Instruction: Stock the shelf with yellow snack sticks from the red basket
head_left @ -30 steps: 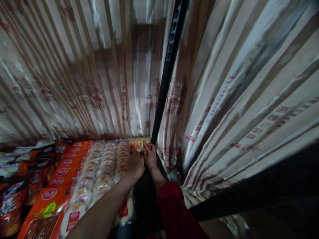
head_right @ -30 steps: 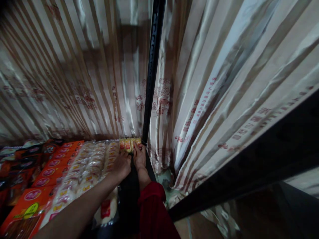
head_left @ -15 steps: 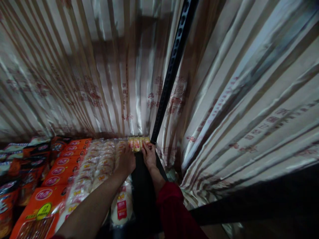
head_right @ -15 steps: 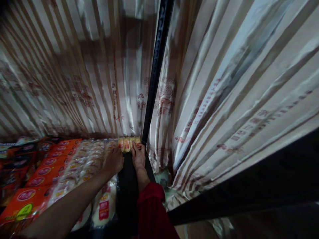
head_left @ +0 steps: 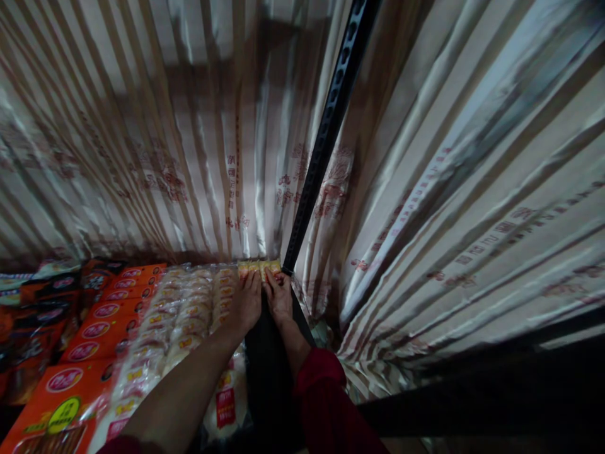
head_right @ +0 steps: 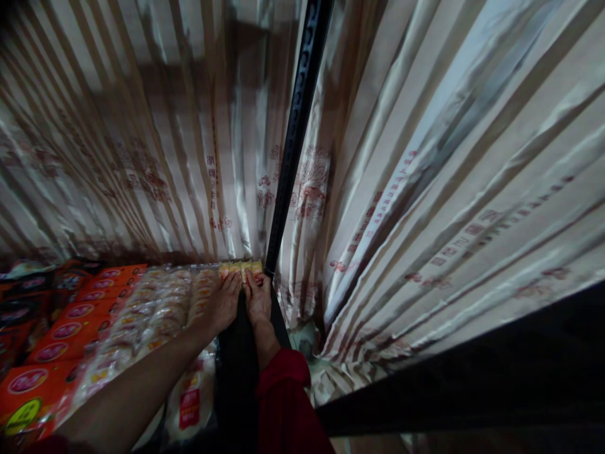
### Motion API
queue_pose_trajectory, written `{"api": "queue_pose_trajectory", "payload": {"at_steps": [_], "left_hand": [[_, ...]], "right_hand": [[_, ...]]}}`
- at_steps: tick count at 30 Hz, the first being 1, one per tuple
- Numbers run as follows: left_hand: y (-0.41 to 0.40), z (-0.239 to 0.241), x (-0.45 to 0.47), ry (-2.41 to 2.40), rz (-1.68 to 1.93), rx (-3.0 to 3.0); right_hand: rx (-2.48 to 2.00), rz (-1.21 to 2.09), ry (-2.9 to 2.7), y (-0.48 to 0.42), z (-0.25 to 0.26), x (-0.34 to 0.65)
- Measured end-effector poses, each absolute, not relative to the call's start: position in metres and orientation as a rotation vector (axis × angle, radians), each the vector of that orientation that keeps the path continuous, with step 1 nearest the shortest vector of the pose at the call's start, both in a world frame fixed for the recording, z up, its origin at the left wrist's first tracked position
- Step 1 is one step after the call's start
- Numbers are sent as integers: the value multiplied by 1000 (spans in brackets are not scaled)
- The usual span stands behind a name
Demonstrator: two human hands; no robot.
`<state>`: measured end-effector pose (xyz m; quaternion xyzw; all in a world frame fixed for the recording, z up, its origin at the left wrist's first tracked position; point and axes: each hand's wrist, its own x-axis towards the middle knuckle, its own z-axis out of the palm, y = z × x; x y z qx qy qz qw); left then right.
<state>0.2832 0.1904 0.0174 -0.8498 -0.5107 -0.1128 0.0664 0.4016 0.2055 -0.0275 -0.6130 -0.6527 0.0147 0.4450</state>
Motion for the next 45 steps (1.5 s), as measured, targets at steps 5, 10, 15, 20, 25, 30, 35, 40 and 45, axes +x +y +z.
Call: {"api": "queue_pose_trajectory", "payload": {"at_steps": [5,10,15,20,25,30,35,40,45], "left_hand": [[187,21,286,-1572,-253,-2562],[187,28,294,-1611,-250,-2540],[187,39,293,-1576,-255,-2550],[188,38,291,-1568,-185,-2548],[190,34,289,-1573,-162,-2548],[189,32,287,-1561,-135,-2520],[188,29,289,-1614,-148,-2512],[187,29,291,-1616,-154,-2521],[185,32,289,-1608,-131,-2509]], "right_hand": [[-1557,23,-1653,204,-26,401],[-1594,43,-1665,204,-27,400],[-1578,30,-1656,204,-26,400],[-1576,24,-1657,202,-22,399],[-1614,36,-1677,199,-17,398],[-1628,36,-1687,198,-17,397],[-1639,-2,-1703,198,-16,396],[-1622,-9,-1737,197,-16,397],[-1643,12,-1754,197,-17,397]]}}
